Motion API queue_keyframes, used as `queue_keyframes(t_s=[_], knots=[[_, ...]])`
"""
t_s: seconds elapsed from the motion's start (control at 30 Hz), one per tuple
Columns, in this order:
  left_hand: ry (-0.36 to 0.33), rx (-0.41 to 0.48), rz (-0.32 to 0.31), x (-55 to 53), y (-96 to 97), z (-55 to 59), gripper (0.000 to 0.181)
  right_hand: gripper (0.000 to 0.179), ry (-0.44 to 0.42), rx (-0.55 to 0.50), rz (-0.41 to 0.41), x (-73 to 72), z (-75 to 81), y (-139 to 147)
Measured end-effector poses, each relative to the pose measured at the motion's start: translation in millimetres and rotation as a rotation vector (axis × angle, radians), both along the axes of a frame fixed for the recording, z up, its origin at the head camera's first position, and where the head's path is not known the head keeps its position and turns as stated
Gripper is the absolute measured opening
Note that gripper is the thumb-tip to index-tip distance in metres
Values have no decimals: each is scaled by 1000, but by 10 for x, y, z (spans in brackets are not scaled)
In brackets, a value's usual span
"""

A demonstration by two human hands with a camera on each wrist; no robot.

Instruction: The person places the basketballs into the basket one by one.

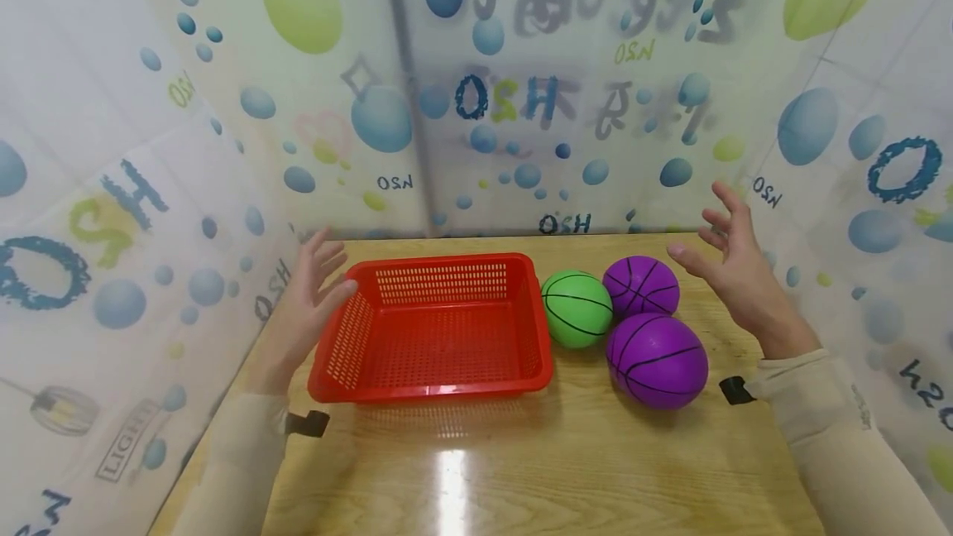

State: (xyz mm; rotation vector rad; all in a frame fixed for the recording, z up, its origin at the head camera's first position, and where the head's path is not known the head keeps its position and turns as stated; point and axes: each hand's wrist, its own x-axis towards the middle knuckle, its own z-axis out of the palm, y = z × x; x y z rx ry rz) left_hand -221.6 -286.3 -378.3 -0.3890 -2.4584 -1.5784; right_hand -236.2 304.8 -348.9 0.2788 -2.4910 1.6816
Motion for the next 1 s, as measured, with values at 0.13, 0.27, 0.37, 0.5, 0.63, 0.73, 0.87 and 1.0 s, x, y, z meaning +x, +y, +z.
queue_keyframes(t_s=[0.13,0.27,0.37,0.5,0.63,0.73,0.87,1.0], knots=[[8,-3,27,55,-99,-174,83,100,-9,-36,16,43,-119,51],[-12,-16,52,97,-188,-325,81,99,-8,-54,17,89,-205,88],[-65,-33,57,141,-250,-465,81,98,-23,-46,9,139,-250,106],[-149,-32,60,220,-299,-671,83,98,-43,-20,-3,190,-317,115],[-209,-30,70,274,-305,-839,86,98,-35,-19,-5,224,-387,115],[-242,-40,73,307,-304,-917,86,98,-29,-28,-7,255,-439,119],[-261,-33,63,330,-312,-952,86,98,-38,-61,1,314,-507,116],[-268,-23,46,313,-317,-951,91,99,-51,-116,17,405,-584,117]])
